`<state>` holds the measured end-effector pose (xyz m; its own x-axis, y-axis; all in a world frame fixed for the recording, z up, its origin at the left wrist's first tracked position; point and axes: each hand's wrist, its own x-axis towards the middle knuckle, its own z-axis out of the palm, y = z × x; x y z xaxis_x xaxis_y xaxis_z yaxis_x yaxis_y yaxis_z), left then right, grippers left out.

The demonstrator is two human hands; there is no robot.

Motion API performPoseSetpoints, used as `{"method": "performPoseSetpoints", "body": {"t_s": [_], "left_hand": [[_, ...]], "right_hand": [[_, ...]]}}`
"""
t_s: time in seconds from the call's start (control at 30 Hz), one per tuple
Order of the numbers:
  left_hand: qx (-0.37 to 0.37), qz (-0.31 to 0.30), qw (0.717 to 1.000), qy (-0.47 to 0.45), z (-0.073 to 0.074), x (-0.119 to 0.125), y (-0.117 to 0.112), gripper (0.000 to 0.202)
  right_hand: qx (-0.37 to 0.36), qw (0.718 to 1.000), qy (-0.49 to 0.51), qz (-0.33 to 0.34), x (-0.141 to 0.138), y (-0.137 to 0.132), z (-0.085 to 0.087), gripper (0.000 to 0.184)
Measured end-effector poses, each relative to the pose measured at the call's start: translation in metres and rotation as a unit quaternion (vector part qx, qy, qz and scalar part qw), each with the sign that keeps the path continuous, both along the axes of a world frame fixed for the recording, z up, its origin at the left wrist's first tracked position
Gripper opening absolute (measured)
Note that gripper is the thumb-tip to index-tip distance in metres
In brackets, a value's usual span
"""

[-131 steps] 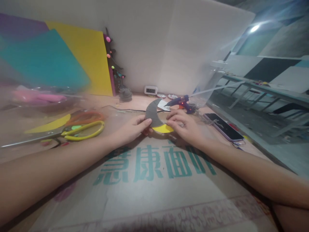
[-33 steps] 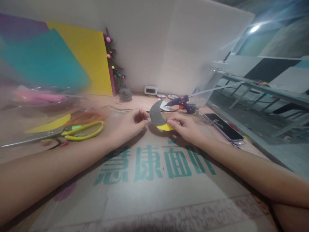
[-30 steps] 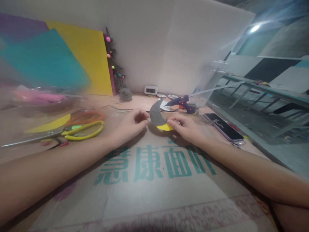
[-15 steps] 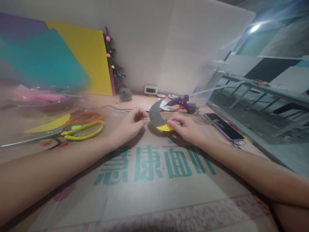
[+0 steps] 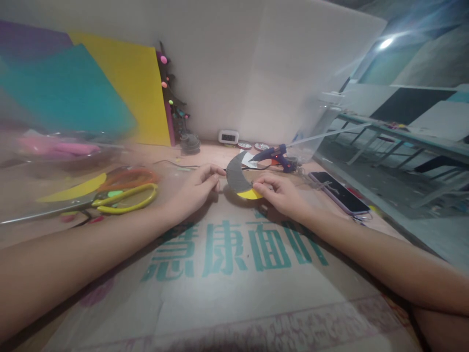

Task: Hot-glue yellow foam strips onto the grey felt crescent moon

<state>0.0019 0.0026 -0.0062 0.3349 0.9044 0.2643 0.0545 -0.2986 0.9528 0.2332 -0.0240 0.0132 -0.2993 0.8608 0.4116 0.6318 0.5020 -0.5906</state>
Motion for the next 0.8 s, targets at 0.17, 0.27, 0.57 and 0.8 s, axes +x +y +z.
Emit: {"method": "performPoseSetpoints", "body": {"t_s": [0.17, 0.27, 0.57, 0.8], "left_hand": [[0.011, 0.033, 0.998, 0.049, 0.007, 0.001, -0.005, 0.020], [0.082, 0.035, 0.993, 0.075, 0.010, 0.000, -0.010, 0.026], [0.149, -0.034, 0.975, 0.162, 0.001, 0.000, -0.008, 0.042], [0.157, -0.043, 0.971, 0.175, -0.001, -0.001, -0.008, 0.043]], "right_hand": [[0.001, 1.000, -0.001, 0.003, 0.000, 0.001, 0.000, 0.021], [-0.003, 1.000, -0.002, -0.001, 0.000, 0.001, 0.000, 0.021], [-0.001, 1.000, 0.006, -0.001, 0.001, 0.001, 0.000, 0.024], [-0.005, 1.000, -0.006, 0.004, 0.000, 0.000, 0.001, 0.023]]}}
